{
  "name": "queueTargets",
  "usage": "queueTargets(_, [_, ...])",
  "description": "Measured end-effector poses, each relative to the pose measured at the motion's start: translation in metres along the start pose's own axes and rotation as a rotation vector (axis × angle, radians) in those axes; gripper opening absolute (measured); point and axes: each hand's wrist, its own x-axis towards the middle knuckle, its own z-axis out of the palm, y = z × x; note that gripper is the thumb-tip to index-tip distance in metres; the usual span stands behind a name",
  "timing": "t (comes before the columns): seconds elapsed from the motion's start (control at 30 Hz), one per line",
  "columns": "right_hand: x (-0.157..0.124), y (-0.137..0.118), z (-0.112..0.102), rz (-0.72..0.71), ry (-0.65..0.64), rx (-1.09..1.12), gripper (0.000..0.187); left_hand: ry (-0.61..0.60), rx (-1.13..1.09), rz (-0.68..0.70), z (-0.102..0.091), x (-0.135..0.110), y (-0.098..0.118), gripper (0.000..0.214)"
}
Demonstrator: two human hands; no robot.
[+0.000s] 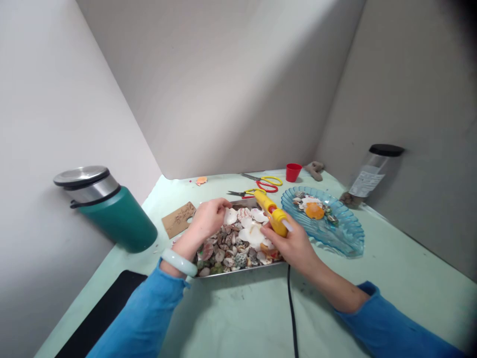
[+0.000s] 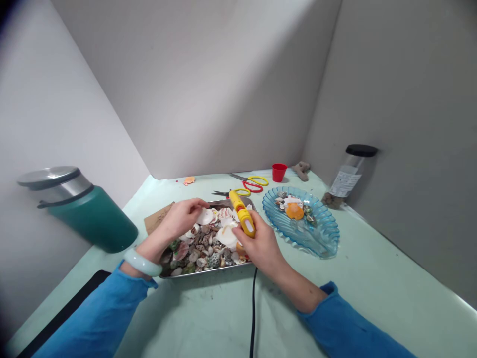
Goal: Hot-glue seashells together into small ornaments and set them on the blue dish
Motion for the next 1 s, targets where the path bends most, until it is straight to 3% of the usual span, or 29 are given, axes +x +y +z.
queueTargets(0.27, [0.010,-0.004,0.005,-0.005,-0.042,-0.250,0.026,0.050,-0.132,0.005,0.010,-0.025,-0.013,0.021])
queueTargets(0.6, [0.006,-0.009,0.017,-0.006,-0.126,-0.106,0.023,0.121,-0.562,0.087,0.042,-0.039,-0.006,0.011])
queueTargets(0.7, [0.006,-0.006,0.017,0.056,-0.117,0.008,0.022,0.041,-0.730,0.001,0.041,-0.042,0.000,0.018])
queueTargets(0.87, [0.004,0.000,0.017,0.193,-0.118,0.207,0.029,-0.294,-1.001,-0.162,0.041,-0.043,0.007,0.027])
queueTargets(1.0, [0.003,-0.003,0.016,0.193,-0.129,0.229,0.034,-0.269,-1.034,-0.166,0.048,-0.041,0.005,0.025])
